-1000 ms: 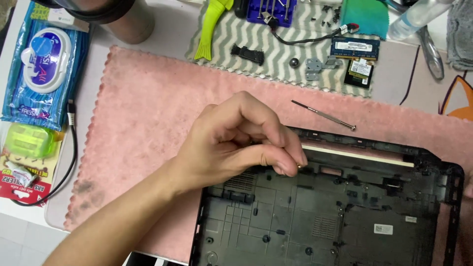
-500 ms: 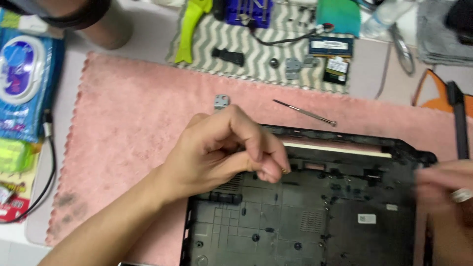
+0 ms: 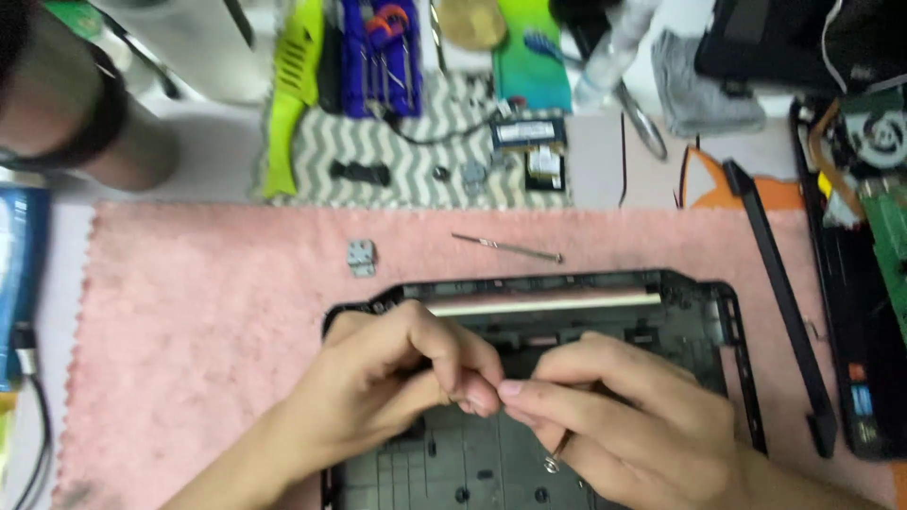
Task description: Disassembling internal components of a laptop chassis using a precision screwdriver and manual prying.
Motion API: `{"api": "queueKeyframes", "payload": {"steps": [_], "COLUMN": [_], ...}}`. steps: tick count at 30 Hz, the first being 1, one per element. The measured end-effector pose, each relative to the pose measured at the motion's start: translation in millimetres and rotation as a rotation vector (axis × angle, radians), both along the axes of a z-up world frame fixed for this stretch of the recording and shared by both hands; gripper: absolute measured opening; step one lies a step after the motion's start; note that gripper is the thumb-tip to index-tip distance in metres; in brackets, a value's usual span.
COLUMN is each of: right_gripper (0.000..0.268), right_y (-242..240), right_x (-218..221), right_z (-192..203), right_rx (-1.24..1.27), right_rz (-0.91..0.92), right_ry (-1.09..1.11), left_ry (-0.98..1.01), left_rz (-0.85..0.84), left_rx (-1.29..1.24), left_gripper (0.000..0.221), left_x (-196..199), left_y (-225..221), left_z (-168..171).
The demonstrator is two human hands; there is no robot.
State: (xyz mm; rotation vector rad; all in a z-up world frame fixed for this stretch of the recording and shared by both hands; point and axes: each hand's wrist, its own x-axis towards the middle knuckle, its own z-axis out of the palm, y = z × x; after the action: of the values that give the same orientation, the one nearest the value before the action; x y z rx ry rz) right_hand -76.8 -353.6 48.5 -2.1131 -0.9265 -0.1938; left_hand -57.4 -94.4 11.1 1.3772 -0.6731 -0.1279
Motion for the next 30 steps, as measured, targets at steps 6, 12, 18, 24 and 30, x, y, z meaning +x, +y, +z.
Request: {"api": "queueKeyframes", "payload": {"steps": [6,12,18,24,30], "right_gripper": [0.021,0.006,0.01,0.012,0.023], "right_y": [9.7,9.0,10.0,27.9,60.8], "right_x": [-1.7,18.6,48.7,73.8,107.7], "right_z": [2.5,-7.0,0.7,8.8,30.7], "right_rx": [-0.053,-0.155,-0.213,-0.094,-0.211], "right_rz": [-0.154,-0.141,0.03,0.121,0.065], "right_ry": [0.025,-0.105,-0.122,0.067,0.087], "left_ry": [0.034,0.246,0.365,0.329,0.383], "left_rz": [0.039,0.022,0.1,0.149,0.261], "left_rx": [-0.003,-0.113,-0.087,-0.099,-0.11], "left_gripper": [0.019,0.028,0.032,0.029,0.022], "left_x": [1.5,4.8,14.0,24.6,36.4], "left_y": [-3.1,-1.0,10.0,22.8,39.1], "left_z": [-9.6,-1.4,-3.1,-2.0,-5.1]}}
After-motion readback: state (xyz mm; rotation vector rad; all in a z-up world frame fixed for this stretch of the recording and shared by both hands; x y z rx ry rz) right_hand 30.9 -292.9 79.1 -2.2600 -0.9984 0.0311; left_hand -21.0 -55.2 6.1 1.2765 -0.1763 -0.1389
